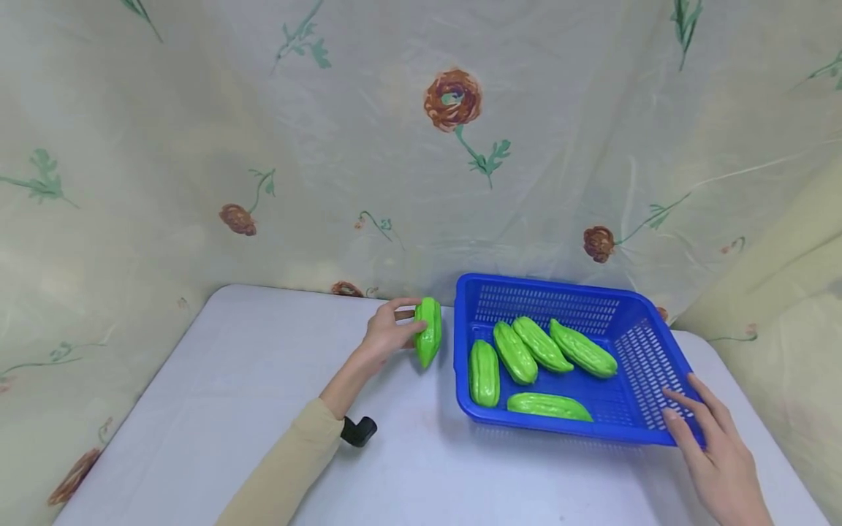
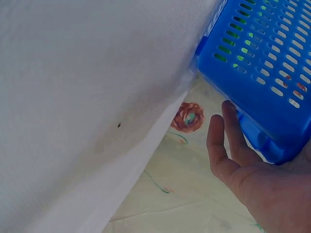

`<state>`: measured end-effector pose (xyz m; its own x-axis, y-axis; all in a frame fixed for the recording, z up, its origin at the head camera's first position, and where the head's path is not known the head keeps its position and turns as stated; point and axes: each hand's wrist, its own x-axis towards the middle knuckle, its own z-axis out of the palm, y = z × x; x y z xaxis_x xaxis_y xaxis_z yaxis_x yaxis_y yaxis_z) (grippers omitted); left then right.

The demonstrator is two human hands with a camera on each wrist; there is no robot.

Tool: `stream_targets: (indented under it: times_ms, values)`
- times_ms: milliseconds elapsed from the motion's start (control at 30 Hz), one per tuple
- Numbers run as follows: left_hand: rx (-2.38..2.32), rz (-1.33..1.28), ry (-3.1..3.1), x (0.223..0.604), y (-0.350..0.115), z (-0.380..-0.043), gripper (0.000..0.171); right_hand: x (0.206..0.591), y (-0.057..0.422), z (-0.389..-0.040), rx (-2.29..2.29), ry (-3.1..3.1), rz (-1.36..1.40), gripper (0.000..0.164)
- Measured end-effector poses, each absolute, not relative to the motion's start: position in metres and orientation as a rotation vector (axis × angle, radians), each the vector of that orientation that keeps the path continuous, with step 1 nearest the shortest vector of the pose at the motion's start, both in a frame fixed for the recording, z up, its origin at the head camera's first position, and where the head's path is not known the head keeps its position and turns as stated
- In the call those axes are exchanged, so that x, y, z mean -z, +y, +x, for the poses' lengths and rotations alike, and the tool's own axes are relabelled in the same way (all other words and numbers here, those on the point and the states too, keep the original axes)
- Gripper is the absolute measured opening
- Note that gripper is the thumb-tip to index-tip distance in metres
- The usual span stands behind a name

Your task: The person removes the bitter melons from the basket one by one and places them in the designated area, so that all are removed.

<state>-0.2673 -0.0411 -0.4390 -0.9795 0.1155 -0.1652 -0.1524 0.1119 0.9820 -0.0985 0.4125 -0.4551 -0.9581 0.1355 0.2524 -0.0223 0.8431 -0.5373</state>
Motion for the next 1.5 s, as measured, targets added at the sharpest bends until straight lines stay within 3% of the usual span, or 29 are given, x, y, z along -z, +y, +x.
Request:
stream_targets:
  times_ms: [900,1500]
  values:
    - [-1.828,-0.102,2.256,0.450,-0.034,-0.278,0.052,0.455,0.412,-0.098,-0.823,-2.719,-0.053,0.045]
    - [-1.749,-0.106,2.312,0.449,-0.037,-0.276,0.052,0.452,0.412,-0.098,-0.814,-2.797,-0.112,0.051]
